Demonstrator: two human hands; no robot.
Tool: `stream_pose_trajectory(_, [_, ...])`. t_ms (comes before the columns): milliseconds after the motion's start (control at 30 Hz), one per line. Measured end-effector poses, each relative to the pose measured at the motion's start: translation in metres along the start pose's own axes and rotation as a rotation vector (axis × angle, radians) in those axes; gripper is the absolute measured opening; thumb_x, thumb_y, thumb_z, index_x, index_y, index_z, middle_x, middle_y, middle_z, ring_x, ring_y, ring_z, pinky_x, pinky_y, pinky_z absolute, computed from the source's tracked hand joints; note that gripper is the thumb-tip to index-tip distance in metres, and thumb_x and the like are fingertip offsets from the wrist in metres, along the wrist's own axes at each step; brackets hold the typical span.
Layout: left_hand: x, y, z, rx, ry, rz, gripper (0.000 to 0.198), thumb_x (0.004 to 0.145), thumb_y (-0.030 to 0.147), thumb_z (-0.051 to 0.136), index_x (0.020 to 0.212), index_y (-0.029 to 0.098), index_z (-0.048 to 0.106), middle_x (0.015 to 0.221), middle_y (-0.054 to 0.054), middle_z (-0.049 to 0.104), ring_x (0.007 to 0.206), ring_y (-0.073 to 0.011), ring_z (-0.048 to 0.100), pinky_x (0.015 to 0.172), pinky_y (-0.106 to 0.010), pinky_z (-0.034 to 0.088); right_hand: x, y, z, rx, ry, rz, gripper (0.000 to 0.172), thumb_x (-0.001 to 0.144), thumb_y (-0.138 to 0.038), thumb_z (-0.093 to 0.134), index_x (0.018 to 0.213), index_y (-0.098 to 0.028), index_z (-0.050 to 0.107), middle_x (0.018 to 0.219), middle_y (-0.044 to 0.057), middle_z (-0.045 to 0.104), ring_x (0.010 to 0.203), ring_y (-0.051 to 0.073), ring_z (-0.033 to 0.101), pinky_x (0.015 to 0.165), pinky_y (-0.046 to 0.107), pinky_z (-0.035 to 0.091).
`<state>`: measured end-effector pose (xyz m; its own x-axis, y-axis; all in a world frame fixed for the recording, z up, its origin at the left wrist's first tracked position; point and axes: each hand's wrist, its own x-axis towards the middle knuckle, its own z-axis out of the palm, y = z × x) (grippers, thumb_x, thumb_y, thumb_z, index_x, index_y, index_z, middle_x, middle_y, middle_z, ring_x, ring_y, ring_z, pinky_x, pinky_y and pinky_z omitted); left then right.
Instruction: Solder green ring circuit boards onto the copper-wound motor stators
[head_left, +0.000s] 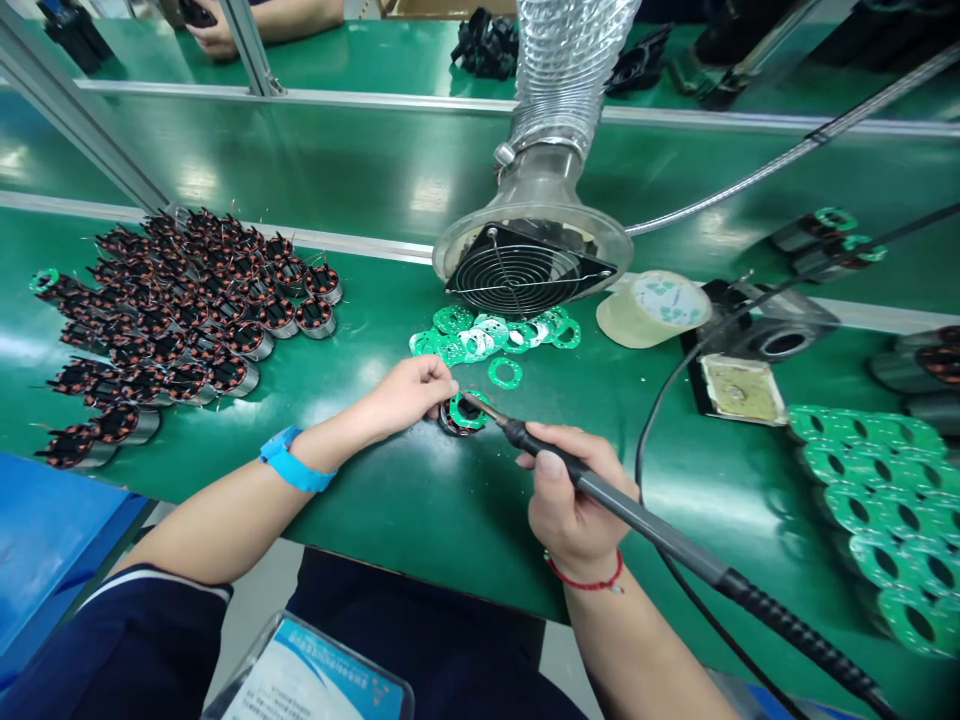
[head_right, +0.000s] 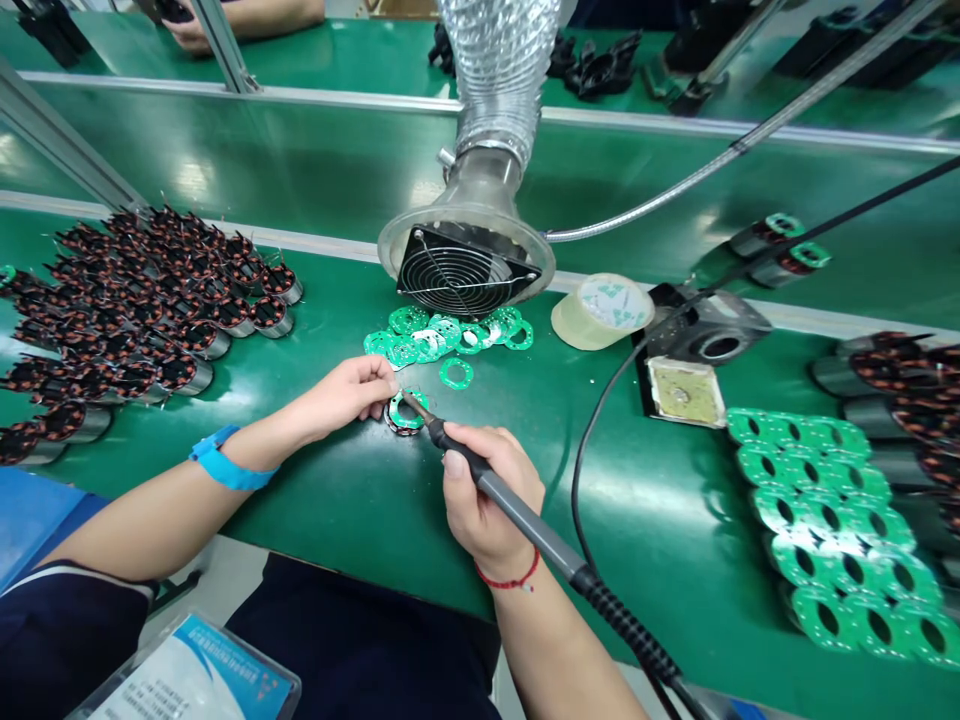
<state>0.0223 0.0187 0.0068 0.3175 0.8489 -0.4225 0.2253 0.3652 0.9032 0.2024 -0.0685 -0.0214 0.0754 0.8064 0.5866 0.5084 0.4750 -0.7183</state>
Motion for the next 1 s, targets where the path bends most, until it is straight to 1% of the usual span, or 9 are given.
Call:
stream_pose_trajectory(233, [0.001, -0.005, 0.001, 0.094, 0.029, 0.065, 0.017, 0.083, 0.012, 0.052, 0.068, 0.017, 0.046, 0.049, 0.009, 0.045, 0.046, -0.0061, 0.044, 0.049, -0.02, 0.032, 0.01, -0.01, -0.001, -0.057, -0.059, -0.163, 0.014, 0.087, -0.021, 0.056, 0.101, -0.023, 0.061, 0.073, 0.002, 0.068, 0.054, 0.016, 0.059, 0.052, 0.033, 0.045])
stream_pose_trajectory(367, [0.005, -0.013, 0.001, 0.13, 0.041, 0.12, 0.013, 0.081, 0.013, 0.052, 0.07, 0.018, 0.046, 0.055, 0.008, 0.045, 0.05, -0.0071, 0.046, 0.051, -0.021, 0.034, 0.005, -0.004, -0.001, -0.032, 0.064, -0.15, 0.022, 0.088, -0.023, 0.057, 0.11, -0.024, 0.062, 0.079, 0.003, 0.07, 0.062, 0.019, 0.065, 0.06, 0.037, 0.052])
stream_pose_trajectory(433, [0.007, -0.016, 0.001, 0.158, 0.048, 0.157, 0.012, 0.08, 0.014, 0.052, 0.07, 0.018, 0.046, 0.057, 0.008, 0.046, 0.052, -0.0074, 0.046, 0.052, -0.021, 0.033, 0.002, -0.001, 0.001, -0.036, 0.101, -0.076, 0.031, 0.09, -0.024, 0.057, 0.12, -0.024, 0.059, 0.091, 0.005, 0.071, 0.074, 0.022, 0.07, 0.067, 0.04, 0.056])
stream_pose_trajectory(500, [0.008, -0.018, 0.001, 0.186, 0.058, 0.185, 0.012, 0.079, 0.014, 0.051, 0.07, 0.018, 0.046, 0.057, 0.007, 0.046, 0.053, -0.0078, 0.046, 0.053, -0.021, 0.032, 0.001, 0.0, 0.005, 0.016, 0.072, 0.046, 0.039, 0.093, -0.024, 0.054, 0.132, -0.024, 0.051, 0.103, 0.008, 0.071, 0.081, 0.023, 0.073, 0.071, 0.042, 0.06])
stream_pose_trajectory(600, [0.008, -0.018, 0.002, 0.205, 0.063, 0.202, 0.012, 0.079, 0.013, 0.049, 0.069, 0.018, 0.045, 0.058, 0.007, 0.045, 0.054, -0.0083, 0.045, 0.054, -0.022, 0.032, 0.002, 0.001, 0.01, 0.039, 0.015, 0.178, 0.039, 0.097, -0.025, 0.047, 0.136, -0.026, 0.044, 0.103, 0.007, 0.073, 0.086, 0.022, 0.074, 0.077, 0.042, 0.061])
stream_pose_trajectory(667, [0.008, -0.017, 0.003, 0.208, 0.064, 0.215, 0.012, 0.078, 0.013, 0.048, 0.069, 0.018, 0.044, 0.058, 0.007, 0.044, 0.054, -0.0086, 0.044, 0.054, -0.022, 0.032, 0.005, 0.002, 0.013, -0.047, -0.039, 0.191, 0.037, 0.096, -0.027, 0.05, 0.132, -0.026, 0.045, 0.103, 0.007, 0.073, 0.095, 0.024, 0.072, 0.087, 0.046, 0.058])
stream_pose_trajectory(767, [0.009, -0.017, 0.004, 0.2, 0.069, 0.236, 0.011, 0.077, 0.014, 0.048, 0.068, 0.018, 0.044, 0.058, 0.007, 0.044, 0.055, -0.0087, 0.043, 0.054, -0.022, 0.033, 0.007, 0.004, 0.016, -0.112, -0.16, 0.174, 0.047, 0.09, -0.031, 0.061, 0.133, -0.023, 0.044, 0.119, 0.012, 0.068, 0.112, 0.027, 0.066, 0.096, 0.05, 0.054])
stream_pose_trajectory(933, [0.007, -0.017, -0.001, 0.076, 0.055, 0.196, 0.005, 0.076, 0.013, 0.048, 0.076, 0.017, 0.047, 0.069, 0.004, 0.05, 0.06, -0.0086, 0.047, 0.058, -0.023, 0.039, 0.006, 0.006, 0.02, -0.1, -0.238, 0.176, 0.051, 0.089, -0.027, 0.061, 0.135, -0.024, 0.04, 0.119, 0.012, 0.067, 0.11, 0.024, 0.065, 0.096, 0.047, 0.054])
stream_pose_trajectory(1000, [0.001, -0.017, -0.006, 0.071, 0.006, 0.219, 0.016, 0.075, 0.014, 0.051, 0.09, 0.017, 0.051, 0.084, 0.0, 0.057, 0.072, -0.0113, 0.054, 0.069, -0.026, 0.045, 0.005, 0.005, 0.021, -0.107, -0.22, 0.178, 0.05, 0.09, -0.028, 0.06, 0.135, -0.024, 0.04, 0.119, 0.012, 0.067, 0.109, 0.024, 0.066, 0.094, 0.046, 0.055])
